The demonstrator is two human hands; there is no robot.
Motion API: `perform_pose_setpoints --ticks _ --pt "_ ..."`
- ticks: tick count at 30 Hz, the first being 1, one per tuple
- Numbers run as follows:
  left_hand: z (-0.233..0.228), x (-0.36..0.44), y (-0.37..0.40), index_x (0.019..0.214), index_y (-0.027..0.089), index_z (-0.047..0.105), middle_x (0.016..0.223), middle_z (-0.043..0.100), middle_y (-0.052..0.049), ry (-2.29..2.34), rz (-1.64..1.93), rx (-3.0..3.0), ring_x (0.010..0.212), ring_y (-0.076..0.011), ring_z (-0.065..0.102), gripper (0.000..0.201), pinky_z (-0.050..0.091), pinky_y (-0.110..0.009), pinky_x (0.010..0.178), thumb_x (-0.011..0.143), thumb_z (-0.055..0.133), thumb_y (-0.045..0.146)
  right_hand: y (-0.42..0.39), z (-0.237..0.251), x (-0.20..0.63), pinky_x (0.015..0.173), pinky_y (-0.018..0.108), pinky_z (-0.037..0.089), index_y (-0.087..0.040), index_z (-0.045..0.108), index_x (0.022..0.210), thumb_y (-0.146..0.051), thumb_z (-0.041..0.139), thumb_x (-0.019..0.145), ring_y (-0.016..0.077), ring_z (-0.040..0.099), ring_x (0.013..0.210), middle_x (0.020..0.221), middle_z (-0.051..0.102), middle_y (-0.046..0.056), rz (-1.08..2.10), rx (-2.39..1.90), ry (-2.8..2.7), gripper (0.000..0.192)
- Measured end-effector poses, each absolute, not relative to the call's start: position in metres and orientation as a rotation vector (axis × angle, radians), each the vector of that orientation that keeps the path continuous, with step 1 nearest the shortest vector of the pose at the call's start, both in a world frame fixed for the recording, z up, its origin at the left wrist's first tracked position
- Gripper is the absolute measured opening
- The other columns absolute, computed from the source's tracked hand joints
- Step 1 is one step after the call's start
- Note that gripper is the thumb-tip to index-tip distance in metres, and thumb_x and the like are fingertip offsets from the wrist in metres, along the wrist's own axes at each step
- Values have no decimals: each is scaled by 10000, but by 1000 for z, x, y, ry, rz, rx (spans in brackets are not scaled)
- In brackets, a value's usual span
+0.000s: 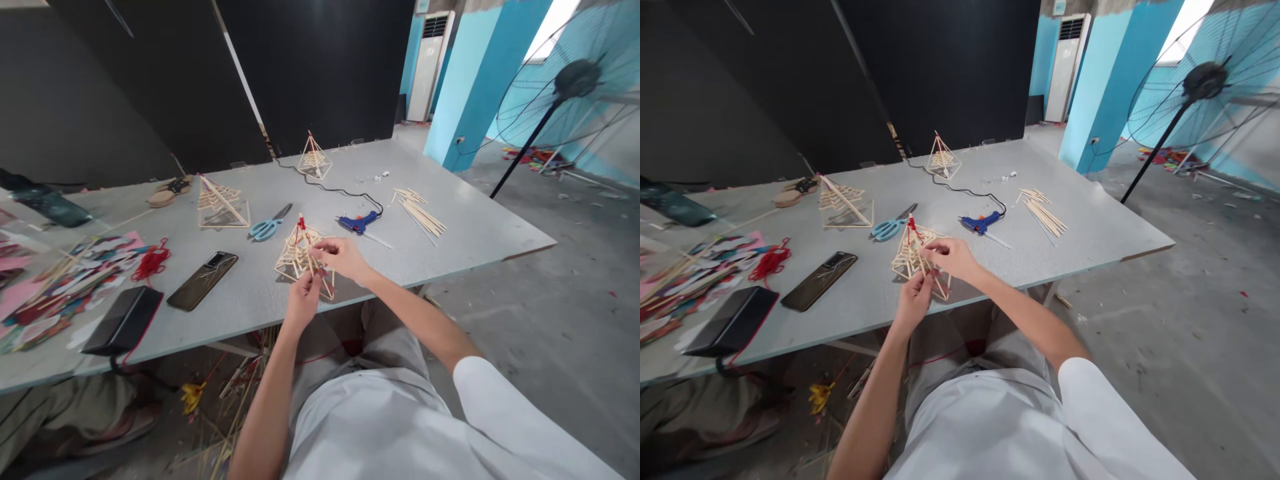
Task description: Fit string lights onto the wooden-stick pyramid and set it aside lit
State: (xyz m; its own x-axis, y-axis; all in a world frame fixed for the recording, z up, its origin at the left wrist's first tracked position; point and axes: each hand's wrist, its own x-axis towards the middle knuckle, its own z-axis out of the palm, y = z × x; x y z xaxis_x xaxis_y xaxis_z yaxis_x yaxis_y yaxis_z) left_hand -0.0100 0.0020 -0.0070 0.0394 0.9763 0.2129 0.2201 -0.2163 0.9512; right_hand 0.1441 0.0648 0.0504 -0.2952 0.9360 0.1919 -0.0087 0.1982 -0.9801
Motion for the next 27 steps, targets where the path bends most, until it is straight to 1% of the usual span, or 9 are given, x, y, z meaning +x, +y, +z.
perform_pose_setpoints --ticks 3,6,8,12,15,19,22,24,27 --pt "-4 -10 2 996 184 736 623 733 -27 1222 1229 1553 528 -182 594 513 477 -275 561 1012 570 670 67 57 146 478 227 297 -180 752 837 -486 850 818 89 390 525 583 511 -58 1501 -917 -1433 323" --pt "-1 -9 1 951 194 713 622 725 -26 1206 1223 1560 553 -183 605 515 480 -276 584 1012 566 683 70 61 147 443 224 221 -177 721 804 -480 862 825 73 323 482 545 449 -79 1640 -931 -1379 335" --pt "0 -9 1 927 198 699 625 724 -27 1202 1221 1566 559 -180 603 515 465 -273 584 1012 566 688 71 62 147 431 223 211 -175 724 835 -474 851 848 70 317 467 545 442 -81 1668 -943 -1357 325" --pt "2 -10 -1 876 200 679 584 688 -9 1203 1207 1581 492 -153 502 529 386 -267 532 1012 559 698 73 63 145 427 217 212 -169 733 881 -448 832 883 67 304 458 541 429 -85 1674 -965 -1327 296" --pt "3 -9 -1 874 200 681 601 690 -9 1203 1210 1591 530 -160 524 534 406 -271 565 1008 557 702 70 64 145 436 218 224 -162 734 879 -399 779 926 69 312 461 530 439 -80 1634 -971 -1335 246" --pt "2 -9 0 894 202 676 623 703 -13 1202 1219 1586 598 -186 601 520 472 -293 649 1008 553 695 63 63 147 480 221 299 -156 740 895 -397 714 957 84 375 501 548 483 -64 1486 -917 -1406 251" --pt "0 -9 0 922 201 675 621 704 -10 1207 1221 1582 617 -196 619 500 484 -302 672 1010 560 680 61 58 146 518 231 349 -154 747 958 -395 723 931 100 424 544 589 510 -58 1327 -907 -1494 244" --pt "0 -9 0 922 201 676 627 708 -13 1211 1223 1583 637 -200 627 497 480 -301 675 1009 565 678 63 54 146 530 241 357 -155 742 978 -419 687 958 107 427 547 599 507 -57 1232 -936 -1565 270" --pt "1 -9 0 939 201 674 609 697 -5 1209 1217 1574 599 -195 613 508 471 -298 644 1000 567 694 68 49 150 566 256 360 -158 754 1093 -428 618 1028 115 450 547 599 524 -57 889 -929 -1785 309"
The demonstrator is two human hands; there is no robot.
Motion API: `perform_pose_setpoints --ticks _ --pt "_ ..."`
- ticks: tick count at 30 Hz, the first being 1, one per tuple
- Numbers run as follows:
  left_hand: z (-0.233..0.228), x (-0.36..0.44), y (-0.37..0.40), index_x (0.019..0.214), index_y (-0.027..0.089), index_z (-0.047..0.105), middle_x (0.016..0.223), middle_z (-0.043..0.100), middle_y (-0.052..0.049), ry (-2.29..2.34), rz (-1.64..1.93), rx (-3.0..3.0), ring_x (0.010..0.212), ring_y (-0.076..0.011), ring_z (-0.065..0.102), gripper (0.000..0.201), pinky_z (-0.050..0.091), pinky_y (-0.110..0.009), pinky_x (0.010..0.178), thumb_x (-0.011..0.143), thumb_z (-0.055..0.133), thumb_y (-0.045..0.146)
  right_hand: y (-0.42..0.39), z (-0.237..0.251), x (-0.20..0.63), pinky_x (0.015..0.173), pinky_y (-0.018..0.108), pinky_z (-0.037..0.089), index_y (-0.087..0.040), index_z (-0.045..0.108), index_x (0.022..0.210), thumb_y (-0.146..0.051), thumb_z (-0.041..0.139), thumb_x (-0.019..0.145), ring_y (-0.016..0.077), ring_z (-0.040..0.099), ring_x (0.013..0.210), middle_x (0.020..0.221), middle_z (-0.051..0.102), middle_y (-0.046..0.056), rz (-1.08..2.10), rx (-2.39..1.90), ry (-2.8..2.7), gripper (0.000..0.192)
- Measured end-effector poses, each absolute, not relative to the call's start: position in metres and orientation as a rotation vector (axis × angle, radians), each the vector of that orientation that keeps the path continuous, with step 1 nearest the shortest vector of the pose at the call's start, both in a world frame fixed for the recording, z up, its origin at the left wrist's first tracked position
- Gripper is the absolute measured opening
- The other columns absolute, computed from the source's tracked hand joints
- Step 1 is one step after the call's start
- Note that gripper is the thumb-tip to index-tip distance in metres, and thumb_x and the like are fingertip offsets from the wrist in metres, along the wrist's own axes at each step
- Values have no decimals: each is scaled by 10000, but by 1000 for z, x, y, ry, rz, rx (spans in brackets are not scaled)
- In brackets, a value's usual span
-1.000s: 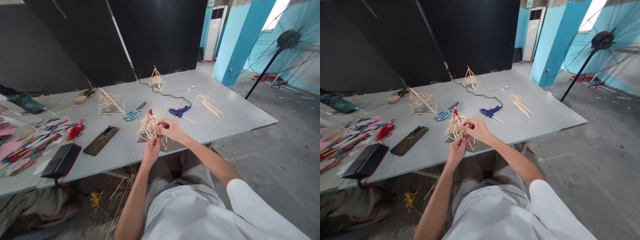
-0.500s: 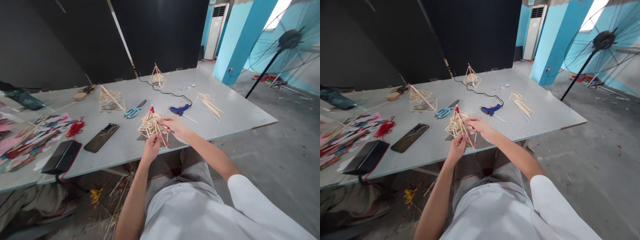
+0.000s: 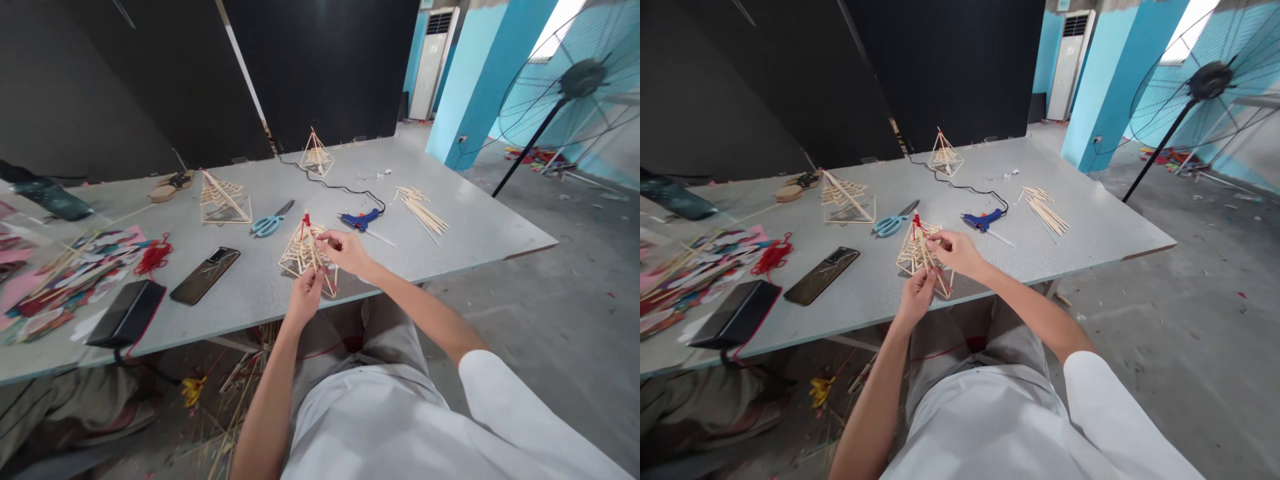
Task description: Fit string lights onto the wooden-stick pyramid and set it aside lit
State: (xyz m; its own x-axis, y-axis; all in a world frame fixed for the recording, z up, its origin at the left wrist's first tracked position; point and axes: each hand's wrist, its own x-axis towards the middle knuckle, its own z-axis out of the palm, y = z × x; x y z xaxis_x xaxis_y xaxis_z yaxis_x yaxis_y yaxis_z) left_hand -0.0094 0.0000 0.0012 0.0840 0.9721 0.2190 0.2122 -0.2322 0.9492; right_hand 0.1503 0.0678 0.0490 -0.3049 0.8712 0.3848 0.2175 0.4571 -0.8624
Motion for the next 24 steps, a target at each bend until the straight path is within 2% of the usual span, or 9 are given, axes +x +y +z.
perform_pose_setpoints --ticks 3,5,7,12,18,24 --pt "0 -10 0 950 198 676 599 690 1 1205 1211 1559 548 -183 586 512 459 -290 603 992 579 699 74 46 163 651 273 397 -162 744 1239 -361 549 1099 139 590 657 745 700 10 331 -831 -2063 312" --pt "-2 -10 1 956 196 678 605 694 -2 1202 1210 1547 538 -182 591 511 451 -283 582 992 581 697 79 46 172 701 285 415 -167 743 1250 -299 494 1136 160 666 783 901 782 63 -7 -741 -2226 304" --pt "-5 -10 2 970 192 679 611 701 -9 1196 1209 1538 533 -183 603 513 445 -280 565 999 570 692 82 47 180 717 296 413 -180 740 1257 -239 460 1154 169 683 843 940 794 71 -279 -651 -2363 304" --pt "-8 -10 3 970 177 693 604 710 -18 1196 1217 1553 503 -167 561 484 425 -275 551 1014 563 642 87 53 186 680 324 355 -207 702 1328 -143 444 1154 165 633 802 848 741 25 -771 -499 -2454 318" --pt "-2 -9 1 961 179 694 608 722 -18 1201 1222 1581 501 -160 530 425 414 -272 555 1023 561 578 88 64 185 682 342 315 -188 698 1250 -139 435 1161 159 598 786 872 730 18 -1004 -389 -2407 283" --pt "-1 -8 1 938 188 688 645 750 -37 1196 1222 1584 522 -170 531 434 401 -277 549 1026 546 589 96 69 185 688 347 300 -161 697 1181 -161 406 1171 176 594 787 839 712 37 -898 -428 -2511 291"
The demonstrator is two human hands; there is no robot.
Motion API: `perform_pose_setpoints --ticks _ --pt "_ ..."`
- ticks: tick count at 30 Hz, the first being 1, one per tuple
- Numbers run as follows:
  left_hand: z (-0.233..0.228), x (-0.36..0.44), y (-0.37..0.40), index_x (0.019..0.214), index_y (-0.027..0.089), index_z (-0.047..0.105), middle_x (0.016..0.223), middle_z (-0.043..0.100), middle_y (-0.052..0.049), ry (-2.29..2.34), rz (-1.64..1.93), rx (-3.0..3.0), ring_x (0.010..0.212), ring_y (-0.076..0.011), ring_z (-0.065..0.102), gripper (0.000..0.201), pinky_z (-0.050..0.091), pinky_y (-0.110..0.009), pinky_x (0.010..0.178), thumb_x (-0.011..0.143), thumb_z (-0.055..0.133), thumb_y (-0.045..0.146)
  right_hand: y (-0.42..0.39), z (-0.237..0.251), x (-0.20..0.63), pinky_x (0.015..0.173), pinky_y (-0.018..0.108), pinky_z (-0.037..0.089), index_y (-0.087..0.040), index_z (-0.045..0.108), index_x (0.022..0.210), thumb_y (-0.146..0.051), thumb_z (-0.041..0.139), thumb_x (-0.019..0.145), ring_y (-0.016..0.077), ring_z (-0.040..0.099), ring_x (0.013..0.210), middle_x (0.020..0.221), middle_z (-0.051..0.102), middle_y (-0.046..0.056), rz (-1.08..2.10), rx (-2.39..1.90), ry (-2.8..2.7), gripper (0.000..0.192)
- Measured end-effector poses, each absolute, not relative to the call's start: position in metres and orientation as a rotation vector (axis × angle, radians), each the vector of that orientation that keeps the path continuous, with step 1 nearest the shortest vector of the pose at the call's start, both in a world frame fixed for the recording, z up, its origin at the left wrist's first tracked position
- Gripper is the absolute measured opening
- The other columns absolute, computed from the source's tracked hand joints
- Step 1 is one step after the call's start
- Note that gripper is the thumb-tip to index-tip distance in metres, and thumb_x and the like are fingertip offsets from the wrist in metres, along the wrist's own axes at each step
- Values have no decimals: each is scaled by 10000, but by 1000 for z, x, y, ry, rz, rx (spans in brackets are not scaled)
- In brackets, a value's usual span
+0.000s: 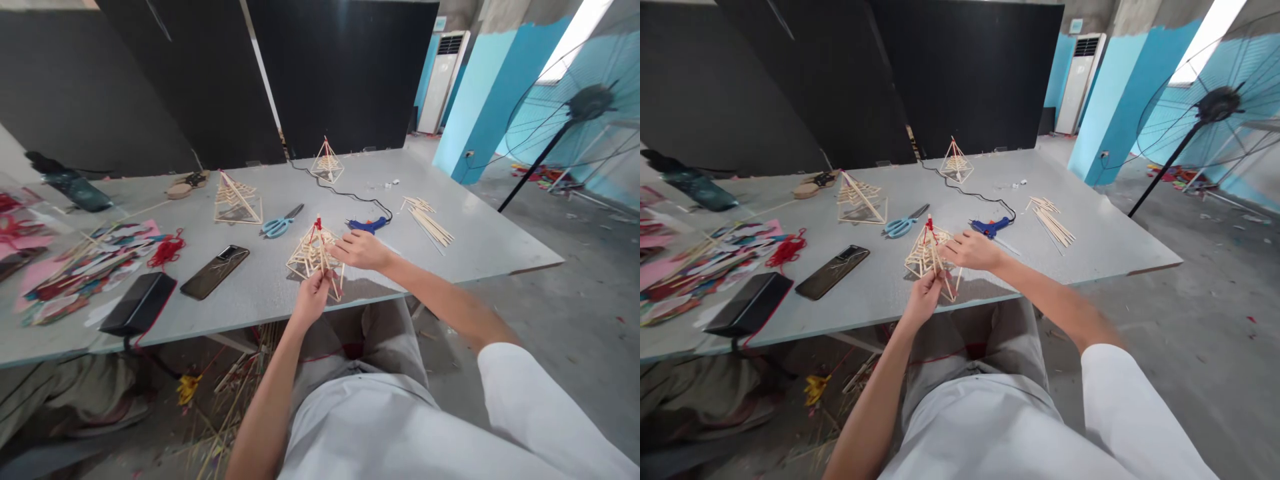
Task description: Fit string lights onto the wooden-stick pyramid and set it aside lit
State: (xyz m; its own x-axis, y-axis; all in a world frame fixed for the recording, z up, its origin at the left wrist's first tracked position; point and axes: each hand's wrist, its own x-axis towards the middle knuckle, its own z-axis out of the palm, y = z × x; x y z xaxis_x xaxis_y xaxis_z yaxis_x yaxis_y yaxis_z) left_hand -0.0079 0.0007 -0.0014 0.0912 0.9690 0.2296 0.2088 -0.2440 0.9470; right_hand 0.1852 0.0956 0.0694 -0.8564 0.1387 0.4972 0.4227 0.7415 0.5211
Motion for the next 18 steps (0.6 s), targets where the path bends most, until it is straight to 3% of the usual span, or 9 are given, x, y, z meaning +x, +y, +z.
perform_pose_setpoints --ticks 4,9,18 --pt "-1 -8 1 927 188 698 631 736 -35 1201 1229 1590 567 -190 583 450 433 -286 582 1018 553 604 97 64 184 691 344 309 -160 700 1139 -219 418 1179 176 597 762 797 700 35 -814 -484 -2496 291" --pt "-1 -7 2 906 188 717 638 748 -38 1221 1240 1592 633 -212 653 438 503 -303 661 1007 573 590 95 60 186 670 344 310 -161 681 1258 -184 424 1175 172 611 768 816 720 24 -845 -412 -2470 271" --pt "-3 -6 1 930 192 696 612 732 -25 1211 1237 1548 555 -195 631 426 472 -283 580 995 586 598 96 69 186 701 332 354 -153 730 1213 -195 415 1174 188 654 827 857 763 69 -647 -472 -2590 320"
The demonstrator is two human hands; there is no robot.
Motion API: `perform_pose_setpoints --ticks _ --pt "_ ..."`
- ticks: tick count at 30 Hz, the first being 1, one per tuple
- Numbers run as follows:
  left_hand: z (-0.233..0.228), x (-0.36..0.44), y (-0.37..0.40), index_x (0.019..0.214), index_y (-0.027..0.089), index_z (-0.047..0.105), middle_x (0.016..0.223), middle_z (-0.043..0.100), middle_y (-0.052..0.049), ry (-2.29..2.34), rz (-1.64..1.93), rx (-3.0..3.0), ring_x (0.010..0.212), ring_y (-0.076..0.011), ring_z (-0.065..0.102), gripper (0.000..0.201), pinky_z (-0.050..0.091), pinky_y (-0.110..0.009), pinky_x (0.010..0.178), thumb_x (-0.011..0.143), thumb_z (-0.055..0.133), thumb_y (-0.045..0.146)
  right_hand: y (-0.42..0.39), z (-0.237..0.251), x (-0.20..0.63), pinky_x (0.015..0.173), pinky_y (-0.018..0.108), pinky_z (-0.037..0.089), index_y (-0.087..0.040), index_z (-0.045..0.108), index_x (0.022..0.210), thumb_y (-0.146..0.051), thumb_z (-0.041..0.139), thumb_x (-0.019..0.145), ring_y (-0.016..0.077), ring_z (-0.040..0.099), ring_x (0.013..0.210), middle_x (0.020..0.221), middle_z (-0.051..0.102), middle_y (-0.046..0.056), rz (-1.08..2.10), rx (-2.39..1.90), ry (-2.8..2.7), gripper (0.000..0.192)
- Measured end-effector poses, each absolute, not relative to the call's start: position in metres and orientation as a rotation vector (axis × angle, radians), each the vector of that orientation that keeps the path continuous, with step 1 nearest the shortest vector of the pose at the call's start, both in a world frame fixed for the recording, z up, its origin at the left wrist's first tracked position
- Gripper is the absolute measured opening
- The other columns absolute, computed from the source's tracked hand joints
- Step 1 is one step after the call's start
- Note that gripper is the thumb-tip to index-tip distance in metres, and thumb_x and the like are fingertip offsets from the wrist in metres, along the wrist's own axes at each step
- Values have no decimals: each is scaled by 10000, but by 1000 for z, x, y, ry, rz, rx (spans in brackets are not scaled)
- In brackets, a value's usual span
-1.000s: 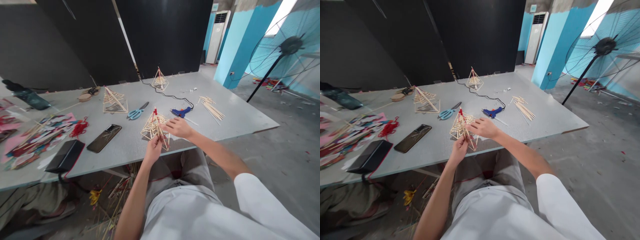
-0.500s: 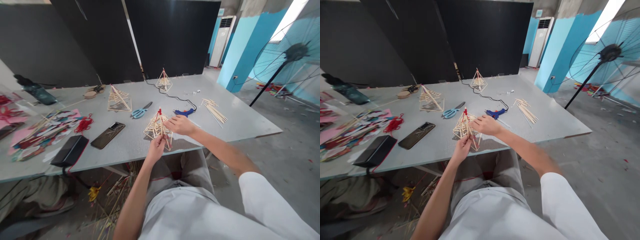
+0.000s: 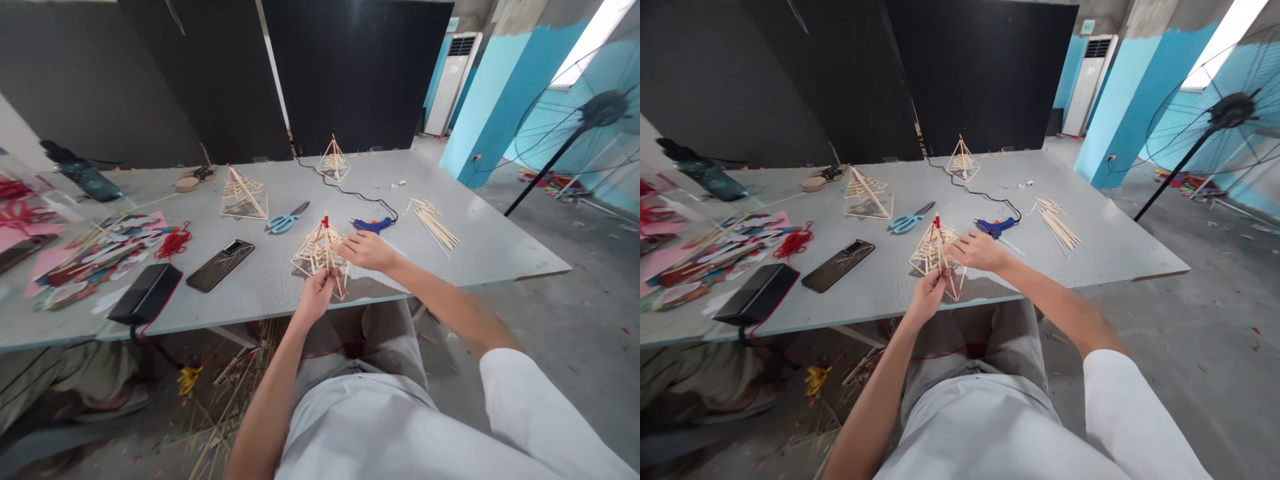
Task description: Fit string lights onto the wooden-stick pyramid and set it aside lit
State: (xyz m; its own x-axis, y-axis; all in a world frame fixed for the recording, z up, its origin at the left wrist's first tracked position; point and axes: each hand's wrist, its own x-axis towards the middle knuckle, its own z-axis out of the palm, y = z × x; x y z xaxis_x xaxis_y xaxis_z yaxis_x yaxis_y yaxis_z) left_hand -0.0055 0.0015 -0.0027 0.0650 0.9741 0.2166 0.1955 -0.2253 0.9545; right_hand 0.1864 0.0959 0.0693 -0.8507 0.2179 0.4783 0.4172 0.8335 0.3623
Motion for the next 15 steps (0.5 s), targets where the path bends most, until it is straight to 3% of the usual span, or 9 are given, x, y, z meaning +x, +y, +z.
perform_pose_setpoints --ticks 5,15 --pt "-5 -7 2 917 193 681 633 751 -34 1178 1235 1564 561 -186 630 424 485 -284 610 1024 574 589 92 73 178 675 300 348 -170 762 1181 -242 575 1108 186 700 796 924 818 68 -262 -801 -2543 213" --pt "-6 -7 -1 945 196 671 638 749 -31 1167 1227 1535 536 -180 635 473 485 -282 585 1027 563 649 79 116 166 663 291 344 -217 831 1018 -205 736 943 176 650 725 748 760 12 251 -1131 -2460 122"
